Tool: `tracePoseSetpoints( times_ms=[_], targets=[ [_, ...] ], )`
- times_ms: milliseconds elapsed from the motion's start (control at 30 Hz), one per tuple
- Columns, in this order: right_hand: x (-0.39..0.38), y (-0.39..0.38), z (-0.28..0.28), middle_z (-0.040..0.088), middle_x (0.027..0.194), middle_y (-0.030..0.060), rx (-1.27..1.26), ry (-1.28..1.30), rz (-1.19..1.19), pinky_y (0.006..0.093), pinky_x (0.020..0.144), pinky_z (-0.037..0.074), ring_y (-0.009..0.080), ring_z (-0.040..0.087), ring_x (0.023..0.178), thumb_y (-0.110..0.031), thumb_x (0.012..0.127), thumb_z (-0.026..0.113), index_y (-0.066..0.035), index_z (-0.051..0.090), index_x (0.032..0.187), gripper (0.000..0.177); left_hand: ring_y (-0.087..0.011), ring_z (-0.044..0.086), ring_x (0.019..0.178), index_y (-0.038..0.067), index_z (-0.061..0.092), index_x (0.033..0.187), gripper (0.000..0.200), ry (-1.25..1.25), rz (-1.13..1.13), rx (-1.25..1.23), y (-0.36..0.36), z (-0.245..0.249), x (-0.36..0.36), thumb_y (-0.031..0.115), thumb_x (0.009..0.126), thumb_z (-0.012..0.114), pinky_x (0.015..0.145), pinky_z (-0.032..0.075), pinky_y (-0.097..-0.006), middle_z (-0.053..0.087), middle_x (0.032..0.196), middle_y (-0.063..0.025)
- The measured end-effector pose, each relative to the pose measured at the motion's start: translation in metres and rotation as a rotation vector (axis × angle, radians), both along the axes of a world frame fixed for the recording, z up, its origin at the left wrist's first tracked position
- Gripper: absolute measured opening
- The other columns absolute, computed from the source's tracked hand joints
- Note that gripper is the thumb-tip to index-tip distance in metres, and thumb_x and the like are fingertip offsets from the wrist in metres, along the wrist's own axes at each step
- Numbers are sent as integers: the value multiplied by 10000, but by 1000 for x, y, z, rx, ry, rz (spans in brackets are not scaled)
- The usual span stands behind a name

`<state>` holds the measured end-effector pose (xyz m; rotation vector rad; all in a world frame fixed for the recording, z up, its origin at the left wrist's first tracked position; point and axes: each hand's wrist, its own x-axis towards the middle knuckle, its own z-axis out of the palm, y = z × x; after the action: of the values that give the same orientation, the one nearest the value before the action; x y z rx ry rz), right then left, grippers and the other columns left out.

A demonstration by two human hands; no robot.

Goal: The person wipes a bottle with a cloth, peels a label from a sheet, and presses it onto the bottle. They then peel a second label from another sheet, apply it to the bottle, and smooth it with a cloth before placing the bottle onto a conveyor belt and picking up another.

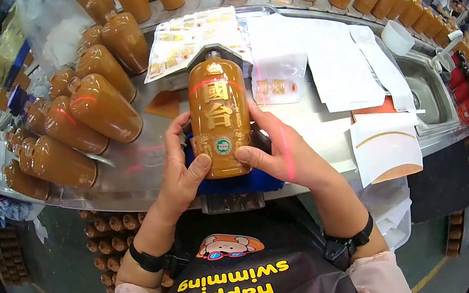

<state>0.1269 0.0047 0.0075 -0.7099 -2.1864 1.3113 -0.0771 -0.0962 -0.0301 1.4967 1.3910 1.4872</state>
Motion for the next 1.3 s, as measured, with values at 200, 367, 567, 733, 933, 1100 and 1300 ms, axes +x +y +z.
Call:
tracePoseSetpoints(
  times_ms=[200,367,567,733,933,1100,1300],
  targets=[
    [5,4,-5,479,1393,257,-47,40,10,402,1099,335,315,453,1324,-377,893,704,52,247,1500,873,-417,371,1332,-5,178,1517,1029,530,-3,67,-16,-8,-10,536,812,696,1144,179,-560,354,1474,-250],
    [4,-3,2,531,1340,235,-79,58,-19,398,1088,346,292,496,1269,-357,909,689,49,238,1507,851,-374,421,1295,-5,264,1492,952,796,88,142,-18,18,-15,545,831,673,1137,209,-546,429,1417,-237],
    [-4,-8,5,538,1338,232,-160,69,-49,399,1094,332,296,486,1282,-292,925,666,32,231,1516,801,-314,420,1311,-32,307,1438,714,-248,-38,5,-2,-9,-1,455,972,539,1113,290,-392,446,1398,-217],
    [-6,-10,6,532,1350,241,-141,52,-56,405,1097,325,301,479,1292,-295,929,658,32,222,1518,803,-307,438,1301,-35,341,1400,568,-122,65,18,3,-10,5,359,1018,484,1090,322,-390,468,1371,-217],
    [-7,-11,6,494,1374,215,-166,22,-89,388,1088,341,266,479,1273,-433,910,660,4,242,1524,862,-352,448,1285,-8,390,1396,539,-322,164,92,-4,-12,11,348,1007,500,1118,279,-444,466,1372,-226],
    [-5,-12,6,516,1359,229,-159,27,-88,392,1094,331,283,480,1284,-344,924,659,10,234,1523,815,-370,421,1322,15,470,1398,562,668,203,351,-29,10,24,381,975,525,1146,150,-556,503,1355,-214],
    [-8,-10,6,547,1312,221,-177,62,-67,387,1092,333,269,494,1261,-282,930,648,13,232,1524,783,-383,378,1358,-27,385,1448,646,543,306,232,-34,-13,20,382,970,531,1137,149,-569,508,1400,-187]
  ],
)
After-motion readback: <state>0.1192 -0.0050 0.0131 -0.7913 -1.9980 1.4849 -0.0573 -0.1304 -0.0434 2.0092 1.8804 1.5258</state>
